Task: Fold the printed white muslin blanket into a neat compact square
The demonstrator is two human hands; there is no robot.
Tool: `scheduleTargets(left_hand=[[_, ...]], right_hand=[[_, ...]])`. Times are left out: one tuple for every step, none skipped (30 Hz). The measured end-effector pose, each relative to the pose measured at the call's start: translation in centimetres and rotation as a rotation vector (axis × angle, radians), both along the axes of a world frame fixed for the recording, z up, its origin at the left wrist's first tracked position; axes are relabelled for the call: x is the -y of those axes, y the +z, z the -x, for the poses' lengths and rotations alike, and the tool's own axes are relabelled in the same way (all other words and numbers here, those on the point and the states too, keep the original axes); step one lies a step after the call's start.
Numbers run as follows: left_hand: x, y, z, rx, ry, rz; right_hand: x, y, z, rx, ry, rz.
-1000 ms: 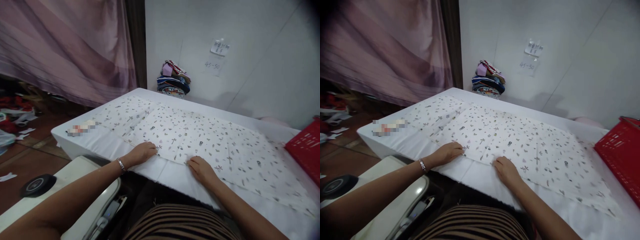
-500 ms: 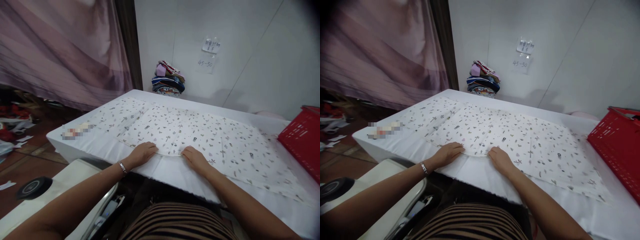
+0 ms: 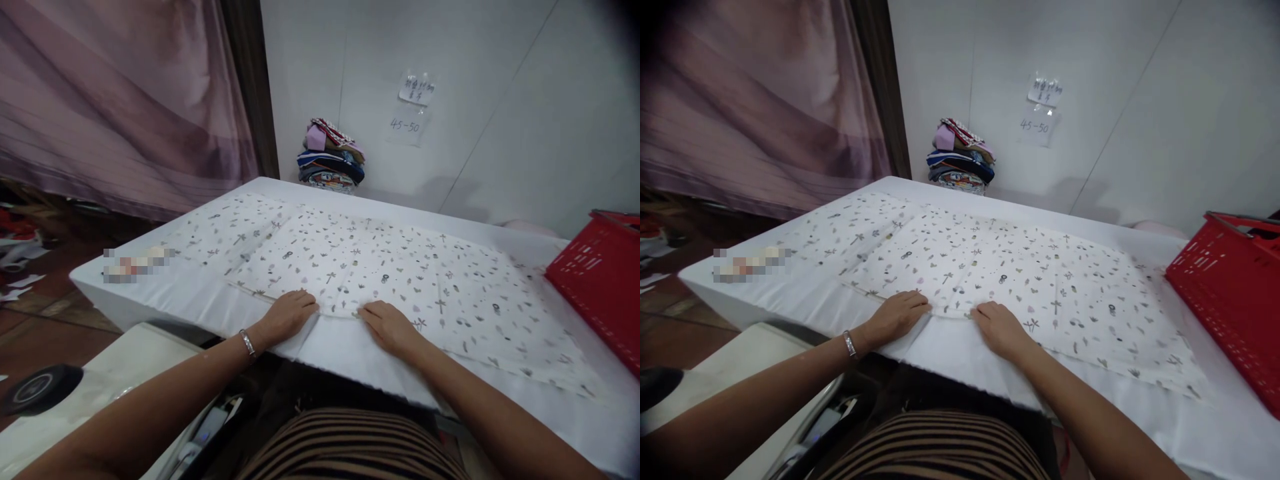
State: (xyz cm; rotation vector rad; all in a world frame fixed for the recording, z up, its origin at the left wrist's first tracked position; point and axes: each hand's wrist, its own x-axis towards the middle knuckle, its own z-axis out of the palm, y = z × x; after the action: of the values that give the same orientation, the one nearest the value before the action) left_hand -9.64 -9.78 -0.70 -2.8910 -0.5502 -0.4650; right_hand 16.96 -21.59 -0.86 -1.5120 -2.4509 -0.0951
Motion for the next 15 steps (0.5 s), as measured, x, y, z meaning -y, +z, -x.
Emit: scheduleTargets(left_hand=[[0.1, 0.0, -0.1, 0.001, -0.007, -0.011], [0.1, -0.1, -0.1, 0.007, -0.015, -0.021], [0.2, -0.1, -0.2, 0.016, -0.024, -0.031], [0.3, -0.1, -0.2, 0.024, -0.034, -0.038], [0.4, -0.1, -0.3, 0.024, -0.043, -0.042], [0.4, 0.0, -0.3, 0.019, -0.049, -0.041], [0.4, 0.0, -0.4, 0.012, -0.051, -0.038], [0.5, 0.1, -0.5, 0.004, -0.048, -0.033], [0.4, 0.2, -0.6, 0.001, -0.042, -0.028], [0.4, 0.2, -0.7, 0.005, -0.032, -0.025], [0.3, 0.3, -0.9, 0.014, -0.020, -0.024], [0.2, 0.3, -1.1, 0.022, -0.008, -0.025], [0.1, 0.2, -1.2, 0.025, 0.003, -0.025], [0.0, 0.2, -1.4, 0.026, 0.011, -0.022], [-0.1, 0.1, -1.6, 0.023, 0.018, -0.015]], right_hand=[[0.1, 0.0, -0.1, 0.013, 0.003, -0.010], [0.2, 0.0, -0.1, 0.022, 0.005, -0.022], [0.2, 0.0, -0.1, 0.028, 0.005, -0.039], [0.3, 0.0, -0.1, 0.032, 0.005, -0.061], [0.4, 0.0, -0.2, 0.034, 0.004, -0.086], [0.5, -0.1, -0.2, 0.035, 0.003, -0.115], [0.6, -0.1, -0.3, 0.039, 0.004, -0.141], [0.7, -0.2, -0.3, 0.044, 0.005, -0.165], [0.8, -0.3, -0.4, 0.048, 0.006, -0.184], [0.9, -0.4, -0.5, 0.050, 0.005, -0.197], [0.9, -0.5, -0.5, 0.050, 0.006, -0.203], [0.9, -0.5, -0.6, 0.050, 0.009, -0.204], [1.0, -0.5, -0.6, 0.050, 0.013, -0.200], [1.0, -0.5, -0.7, 0.049, 0.018, -0.192], [1.0, -0.5, -0.7, 0.047, 0.021, -0.182]])
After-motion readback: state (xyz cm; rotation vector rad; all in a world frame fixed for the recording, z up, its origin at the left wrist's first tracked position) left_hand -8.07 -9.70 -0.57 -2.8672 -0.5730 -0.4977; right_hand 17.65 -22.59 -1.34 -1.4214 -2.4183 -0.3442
